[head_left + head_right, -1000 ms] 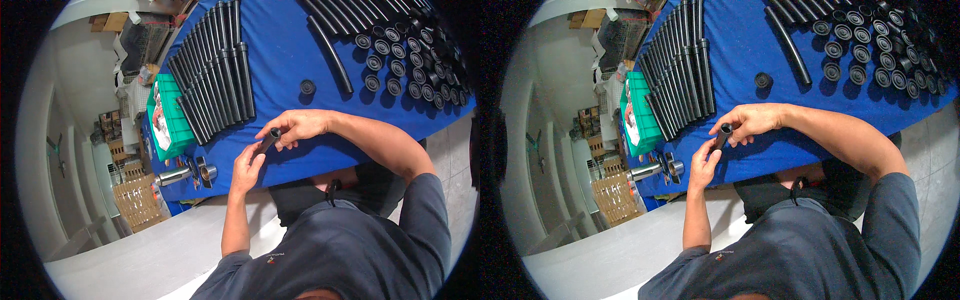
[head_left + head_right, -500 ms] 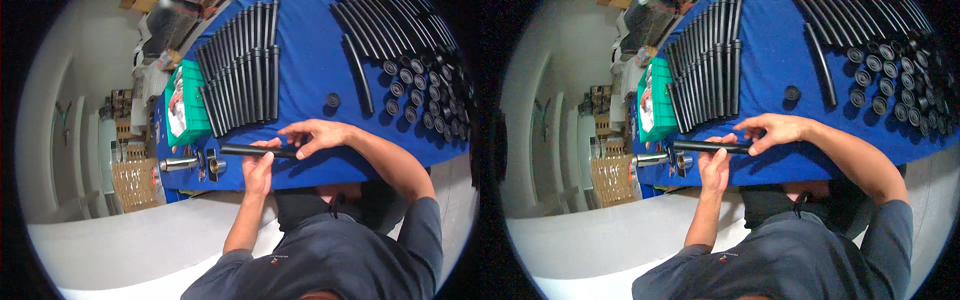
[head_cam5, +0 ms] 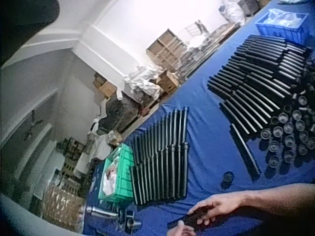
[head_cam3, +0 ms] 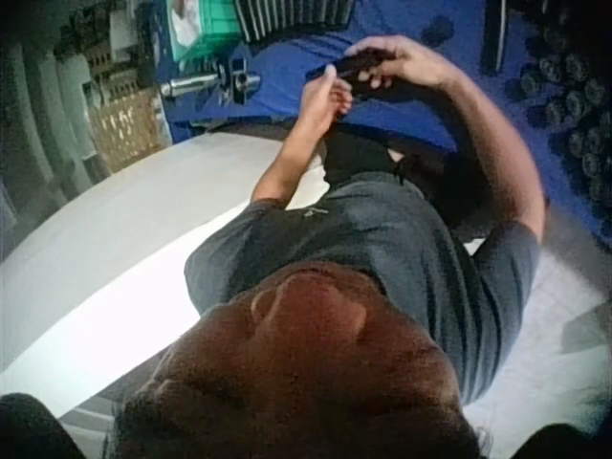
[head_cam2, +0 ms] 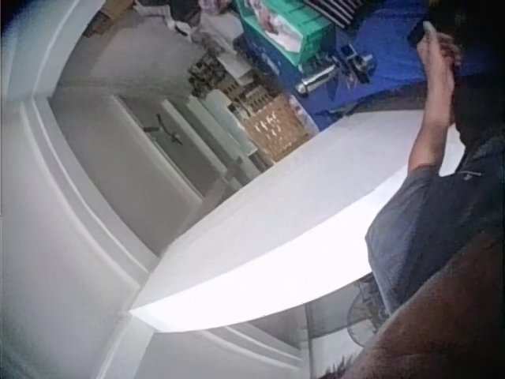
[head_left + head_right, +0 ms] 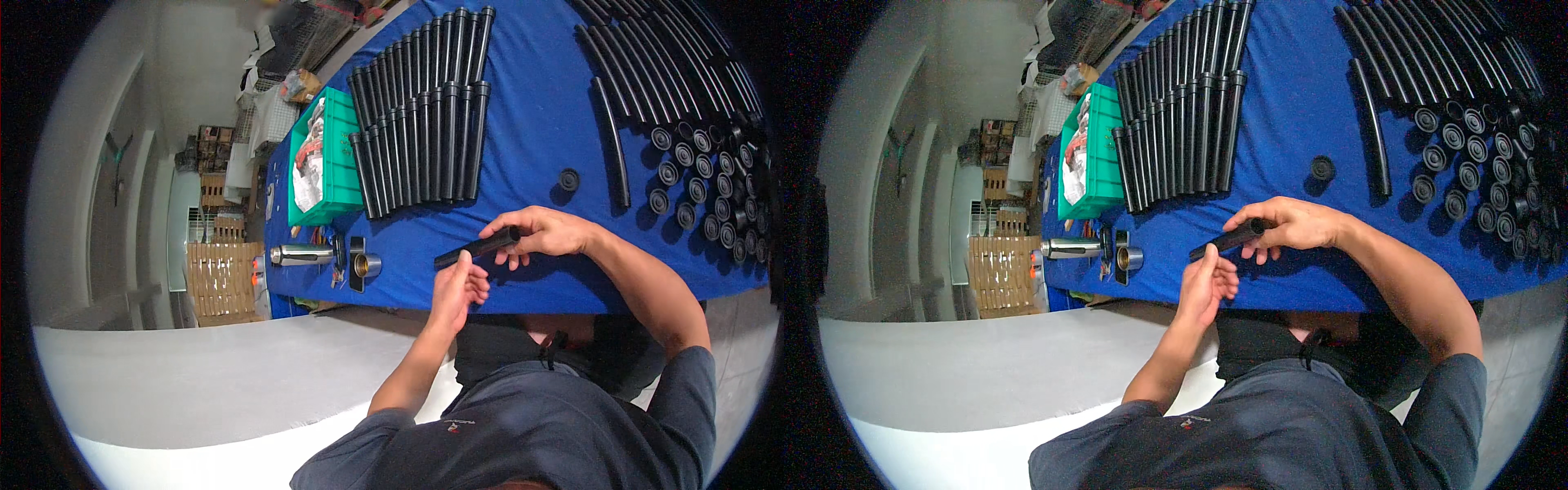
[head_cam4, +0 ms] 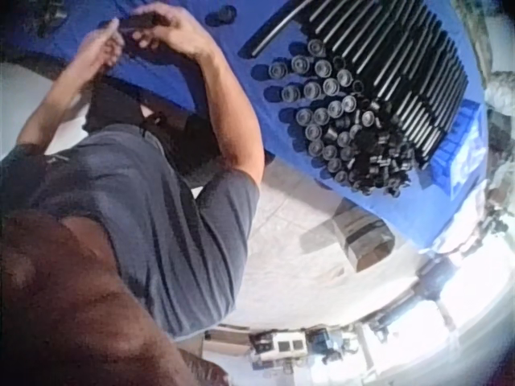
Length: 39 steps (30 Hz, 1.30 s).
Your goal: The person assembles black plastic irrigation tubes and caps into units by hand on a table.
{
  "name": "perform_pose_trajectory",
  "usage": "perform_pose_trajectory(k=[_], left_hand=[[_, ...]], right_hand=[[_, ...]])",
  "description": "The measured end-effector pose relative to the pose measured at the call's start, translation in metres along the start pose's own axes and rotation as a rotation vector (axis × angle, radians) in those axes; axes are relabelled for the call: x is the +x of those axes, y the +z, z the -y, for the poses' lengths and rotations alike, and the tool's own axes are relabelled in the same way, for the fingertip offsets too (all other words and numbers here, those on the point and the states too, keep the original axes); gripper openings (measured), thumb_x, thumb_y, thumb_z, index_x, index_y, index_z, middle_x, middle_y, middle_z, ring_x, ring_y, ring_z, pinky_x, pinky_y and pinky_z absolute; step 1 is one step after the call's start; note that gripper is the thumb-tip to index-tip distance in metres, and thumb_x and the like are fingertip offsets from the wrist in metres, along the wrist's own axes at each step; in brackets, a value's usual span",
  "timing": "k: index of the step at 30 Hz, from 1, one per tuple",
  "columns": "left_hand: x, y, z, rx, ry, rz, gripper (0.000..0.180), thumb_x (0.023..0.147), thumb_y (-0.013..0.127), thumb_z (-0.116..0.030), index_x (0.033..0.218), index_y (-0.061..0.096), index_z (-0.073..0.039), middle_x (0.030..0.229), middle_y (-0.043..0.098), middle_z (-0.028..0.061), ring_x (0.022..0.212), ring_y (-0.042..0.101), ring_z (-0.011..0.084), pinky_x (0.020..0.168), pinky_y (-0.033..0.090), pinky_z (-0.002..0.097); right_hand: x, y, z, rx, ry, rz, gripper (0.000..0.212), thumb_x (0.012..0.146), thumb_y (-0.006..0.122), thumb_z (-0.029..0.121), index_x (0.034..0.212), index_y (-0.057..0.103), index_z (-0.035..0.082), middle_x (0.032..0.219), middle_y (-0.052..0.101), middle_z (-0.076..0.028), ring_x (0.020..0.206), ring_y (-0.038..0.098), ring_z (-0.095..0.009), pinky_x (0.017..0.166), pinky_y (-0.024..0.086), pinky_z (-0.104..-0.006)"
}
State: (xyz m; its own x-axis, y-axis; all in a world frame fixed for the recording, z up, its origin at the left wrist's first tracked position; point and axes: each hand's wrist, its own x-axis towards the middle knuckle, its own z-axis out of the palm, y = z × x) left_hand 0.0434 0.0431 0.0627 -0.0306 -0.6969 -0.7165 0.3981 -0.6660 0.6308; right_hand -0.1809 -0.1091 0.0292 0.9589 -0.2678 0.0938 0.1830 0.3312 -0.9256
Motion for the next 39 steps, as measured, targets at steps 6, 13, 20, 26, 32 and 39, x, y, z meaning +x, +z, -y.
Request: perform_pose_trajectory(k=[6,13,20,26,32,39], left_hand=[[0.004,0.043,-0.024,1.399,1.206,-0.422,0.047,0.073,0.081,-0.010,0.111,0.056,0.001,0.112,0.060,0.0178,0.105,0.058,0.0338,0.094,0.046,0.0396],[0.011,0.044,-0.028,1.361,0.973,-0.332,0.028,0.077,0.073,-0.004,0.101,0.060,0.001,0.098,0.067,0.0160,0.091,0.067,0.0280,0.081,0.052,0.0361],[-0.001,0.051,-0.041,1.424,0.941,-0.146,0.027,0.088,0.063,-0.011,0.109,0.059,0.004,0.109,0.062,0.0194,0.097,0.063,0.0288,0.087,0.049,0.0376],[0.001,0.042,-0.037,1.500,0.939,-0.141,0.033,0.093,0.057,-0.015,0.120,0.054,0.004,0.114,0.061,0.0225,0.104,0.060,0.0377,0.092,0.047,0.0429],[0.003,0.044,-0.032,1.495,1.277,-0.256,0.032,0.093,0.061,-0.017,0.117,0.053,0.003,0.114,0.061,0.0205,0.105,0.061,0.0299,0.093,0.047,0.0379],[0.008,0.035,0.013,-0.122,0.163,0.302,0.055,0.091,0.066,-0.047,0.122,0.055,-0.002,0.095,0.061,0.0081,0.080,0.057,0.0182,0.072,0.049,0.0323]], right_hand=[[-0.003,-0.005,-0.007,0.008,-0.028,-0.016,0.055,0.093,0.057,0.008,0.147,0.043,0.010,0.105,0.069,-0.009,0.081,0.064,-0.013,0.070,0.054,-0.0279],[-0.001,-0.004,-0.004,-0.005,-0.136,0.006,0.047,0.091,0.063,0.010,0.138,0.056,0.013,0.095,0.067,-0.002,0.076,0.058,-0.008,0.067,0.053,-0.0255],[-0.001,-0.005,-0.003,0.065,-0.130,-0.020,0.047,0.087,0.067,0.005,0.133,0.061,0.010,0.086,0.065,-0.001,0.073,0.056,-0.008,0.067,0.050,-0.0255],[0.000,-0.004,-0.007,0.042,-0.152,-0.059,0.046,0.086,0.071,0.008,0.131,0.062,0.010,0.083,0.065,0.000,0.071,0.056,-0.007,0.066,0.049,-0.0248],[-0.001,-0.004,-0.004,0.088,-0.119,-0.069,0.045,0.086,0.071,0.007,0.130,0.063,0.008,0.076,0.061,0.001,0.068,0.055,-0.006,0.065,0.047,-0.0233],[0.004,-0.009,-0.013,-0.161,-0.224,-0.177,0.041,0.082,0.076,0.014,0.120,0.064,0.002,0.077,0.061,0.000,0.064,0.054,-0.007,0.058,0.044,-0.0247]])
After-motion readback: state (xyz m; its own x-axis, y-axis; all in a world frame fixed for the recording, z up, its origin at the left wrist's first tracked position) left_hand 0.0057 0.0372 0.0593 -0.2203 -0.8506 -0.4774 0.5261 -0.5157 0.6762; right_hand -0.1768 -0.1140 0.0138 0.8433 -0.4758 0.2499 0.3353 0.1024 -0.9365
